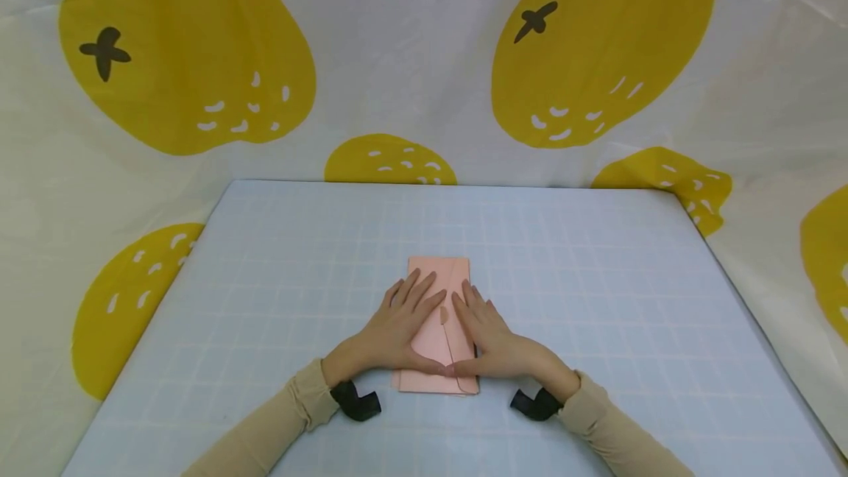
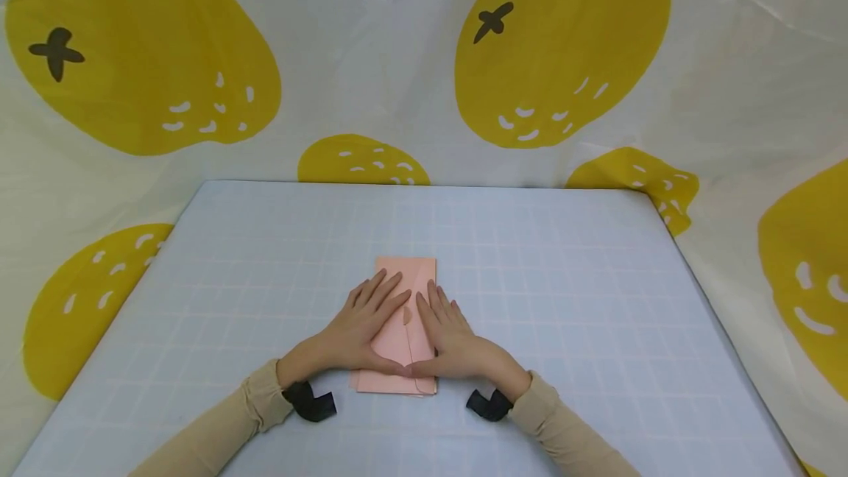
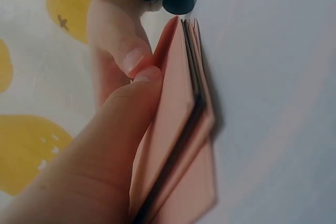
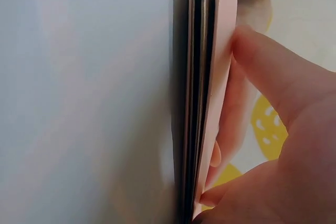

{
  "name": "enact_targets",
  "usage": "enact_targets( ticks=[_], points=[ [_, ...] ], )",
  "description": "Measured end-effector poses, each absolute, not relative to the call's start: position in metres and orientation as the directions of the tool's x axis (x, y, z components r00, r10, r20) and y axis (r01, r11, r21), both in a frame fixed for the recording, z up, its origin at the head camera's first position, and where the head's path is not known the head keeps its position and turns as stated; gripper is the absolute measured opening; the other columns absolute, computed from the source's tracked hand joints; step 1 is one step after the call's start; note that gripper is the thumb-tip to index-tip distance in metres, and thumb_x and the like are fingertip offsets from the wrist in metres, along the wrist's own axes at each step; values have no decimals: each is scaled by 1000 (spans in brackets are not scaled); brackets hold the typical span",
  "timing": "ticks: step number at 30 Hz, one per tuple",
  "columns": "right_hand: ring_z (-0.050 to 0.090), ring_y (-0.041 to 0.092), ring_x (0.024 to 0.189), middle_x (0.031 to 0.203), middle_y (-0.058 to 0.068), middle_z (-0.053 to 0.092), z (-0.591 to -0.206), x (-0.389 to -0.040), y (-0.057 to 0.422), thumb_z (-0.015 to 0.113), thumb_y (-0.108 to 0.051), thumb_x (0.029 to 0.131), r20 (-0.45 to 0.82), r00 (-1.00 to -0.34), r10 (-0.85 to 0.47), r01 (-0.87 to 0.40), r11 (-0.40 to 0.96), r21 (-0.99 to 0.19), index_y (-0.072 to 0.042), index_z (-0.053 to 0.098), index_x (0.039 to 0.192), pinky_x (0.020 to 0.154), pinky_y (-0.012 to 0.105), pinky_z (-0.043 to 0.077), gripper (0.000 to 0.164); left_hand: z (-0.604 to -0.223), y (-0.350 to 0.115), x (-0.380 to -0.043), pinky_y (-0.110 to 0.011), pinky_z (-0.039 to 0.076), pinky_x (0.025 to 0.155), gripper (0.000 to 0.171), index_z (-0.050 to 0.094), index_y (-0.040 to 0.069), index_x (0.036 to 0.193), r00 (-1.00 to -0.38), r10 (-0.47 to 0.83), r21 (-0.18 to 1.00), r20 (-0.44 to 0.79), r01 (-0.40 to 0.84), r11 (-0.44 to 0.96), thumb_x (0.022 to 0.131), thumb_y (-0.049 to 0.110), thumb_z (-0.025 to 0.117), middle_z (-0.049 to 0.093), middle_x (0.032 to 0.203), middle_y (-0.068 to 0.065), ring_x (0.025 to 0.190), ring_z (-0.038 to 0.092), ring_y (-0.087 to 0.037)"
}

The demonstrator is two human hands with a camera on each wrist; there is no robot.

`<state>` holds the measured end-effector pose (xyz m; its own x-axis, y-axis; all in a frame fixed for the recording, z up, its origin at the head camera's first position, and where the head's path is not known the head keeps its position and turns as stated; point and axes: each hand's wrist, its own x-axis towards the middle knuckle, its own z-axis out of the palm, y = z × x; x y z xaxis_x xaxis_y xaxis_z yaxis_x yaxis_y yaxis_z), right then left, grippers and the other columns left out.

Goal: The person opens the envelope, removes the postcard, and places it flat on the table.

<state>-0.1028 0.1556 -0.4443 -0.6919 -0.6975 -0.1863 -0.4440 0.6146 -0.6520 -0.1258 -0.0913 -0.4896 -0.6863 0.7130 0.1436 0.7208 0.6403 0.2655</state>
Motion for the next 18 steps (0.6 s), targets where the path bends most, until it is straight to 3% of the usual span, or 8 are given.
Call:
enact_targets(
  ticks=[13,18],
  points=[
    [-22,36,147,160,17,-26,-447,-102,153,71,-49,86,-205,-703,-681,-430,636,-640,1,-6,157,115,59,-7,116,-489,-92,-125,-51,5,119,121,14,10,160,-679,725,253,114,726,640,74,79,63,-4,165,-16,150,-9,-37],
    [-23,35,147,161,16,-24,-450,-101,152,69,-42,86,-192,-701,-686,-431,623,-653,-2,-9,157,114,61,-7,113,-487,-89,-125,-49,2,119,124,9,10,160,-692,719,235,62,710,664,73,83,60,-8,165,-15,150,-12,-36]
  ],
)
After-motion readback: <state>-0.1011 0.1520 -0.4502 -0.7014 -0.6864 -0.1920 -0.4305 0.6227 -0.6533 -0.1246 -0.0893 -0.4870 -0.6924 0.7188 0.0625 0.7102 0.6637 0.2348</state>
